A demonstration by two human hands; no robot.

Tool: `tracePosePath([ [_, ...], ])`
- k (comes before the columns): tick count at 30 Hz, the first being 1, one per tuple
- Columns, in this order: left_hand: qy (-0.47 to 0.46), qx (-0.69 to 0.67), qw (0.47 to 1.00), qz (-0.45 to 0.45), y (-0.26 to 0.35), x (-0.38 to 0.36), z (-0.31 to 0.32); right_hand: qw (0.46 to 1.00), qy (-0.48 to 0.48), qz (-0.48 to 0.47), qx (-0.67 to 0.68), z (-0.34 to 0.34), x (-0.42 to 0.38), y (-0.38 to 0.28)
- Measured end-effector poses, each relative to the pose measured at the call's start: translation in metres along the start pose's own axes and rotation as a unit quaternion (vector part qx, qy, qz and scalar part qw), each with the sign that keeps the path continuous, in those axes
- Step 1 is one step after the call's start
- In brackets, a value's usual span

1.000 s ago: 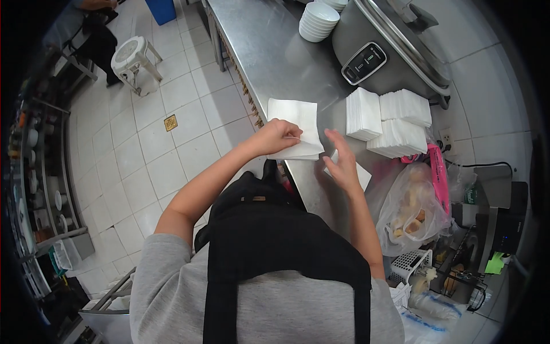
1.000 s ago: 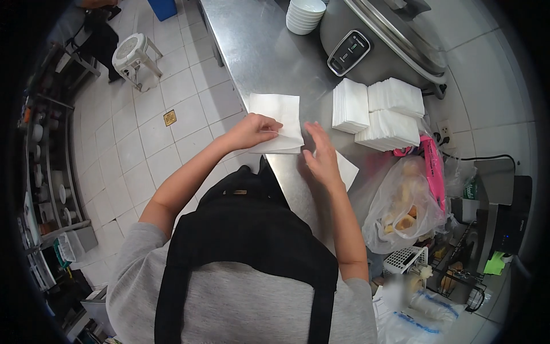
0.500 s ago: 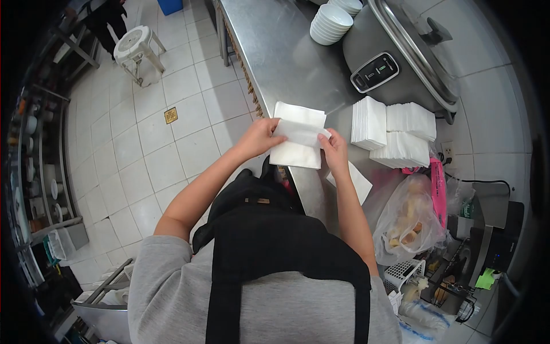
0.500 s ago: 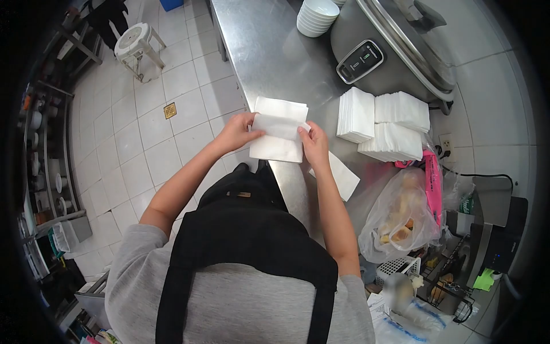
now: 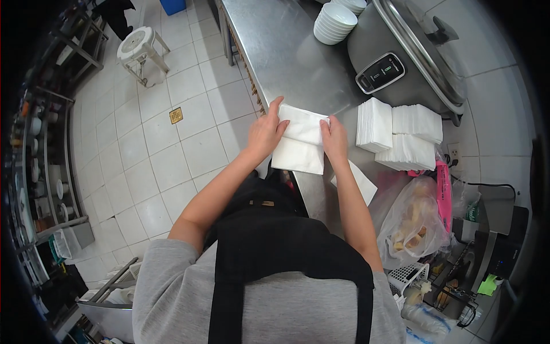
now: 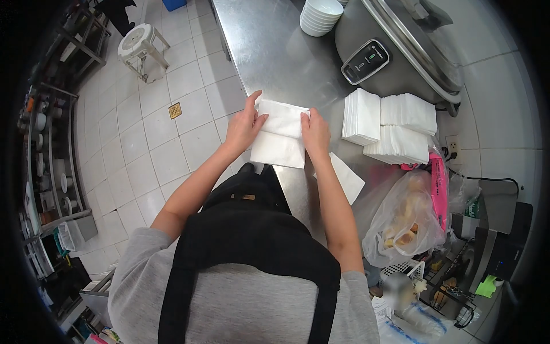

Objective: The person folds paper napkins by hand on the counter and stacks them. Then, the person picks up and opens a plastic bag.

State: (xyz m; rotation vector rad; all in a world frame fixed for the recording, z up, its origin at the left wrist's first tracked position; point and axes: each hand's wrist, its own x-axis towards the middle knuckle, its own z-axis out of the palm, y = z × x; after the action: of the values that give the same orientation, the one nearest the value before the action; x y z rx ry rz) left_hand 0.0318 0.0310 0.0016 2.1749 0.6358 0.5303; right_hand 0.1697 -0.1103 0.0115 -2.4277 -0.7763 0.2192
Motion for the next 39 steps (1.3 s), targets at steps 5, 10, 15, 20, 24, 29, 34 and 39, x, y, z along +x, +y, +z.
tracePosePath([
  [5, 0.003, 0.061, 0.998, 0.018, 0.002, 0.005, 0.002, 1.000, 0.015, 0.007, 0.002, 0.007, 0.004, 0.006],
  [10, 0.018, 0.110, 0.993, 0.038, 0.003, 0.010, 0.001, 0.999, 0.033, 0.008, -0.022, 0.008, 0.005, 0.004],
  [15, 0.033, 0.162, 0.981, 0.103, 0.012, 0.012, -0.010, 0.999, 0.025, 0.019, -0.029, 0.004, 0.003, -0.005],
  [20, 0.004, 0.199, 0.934, 0.297, 0.015, 0.020, 0.019, 0.998, 0.034, -0.006, -0.051, 0.008, 0.004, 0.001],
  [24, -0.088, 0.197, 0.935, 0.281, 0.030, 0.005, 0.038, 0.998, 0.045, -0.020, -0.048, 0.010, 0.005, 0.002],
  [29, -0.090, 0.224, 0.935, 0.261, 0.025, -0.003, 0.042, 0.998, 0.031, -0.004, -0.045, 0.008, 0.005, 0.001],
  [34, -0.091, 0.236, 0.931, 0.265, 0.024, -0.003, 0.042, 0.998, 0.031, 0.006, -0.048, 0.009, 0.006, -0.002],
  [39, -0.100, 0.242, 0.925, 0.275, 0.025, 0.000, 0.040, 0.996, 0.033, -0.008, -0.078, 0.011, 0.008, 0.001],
])
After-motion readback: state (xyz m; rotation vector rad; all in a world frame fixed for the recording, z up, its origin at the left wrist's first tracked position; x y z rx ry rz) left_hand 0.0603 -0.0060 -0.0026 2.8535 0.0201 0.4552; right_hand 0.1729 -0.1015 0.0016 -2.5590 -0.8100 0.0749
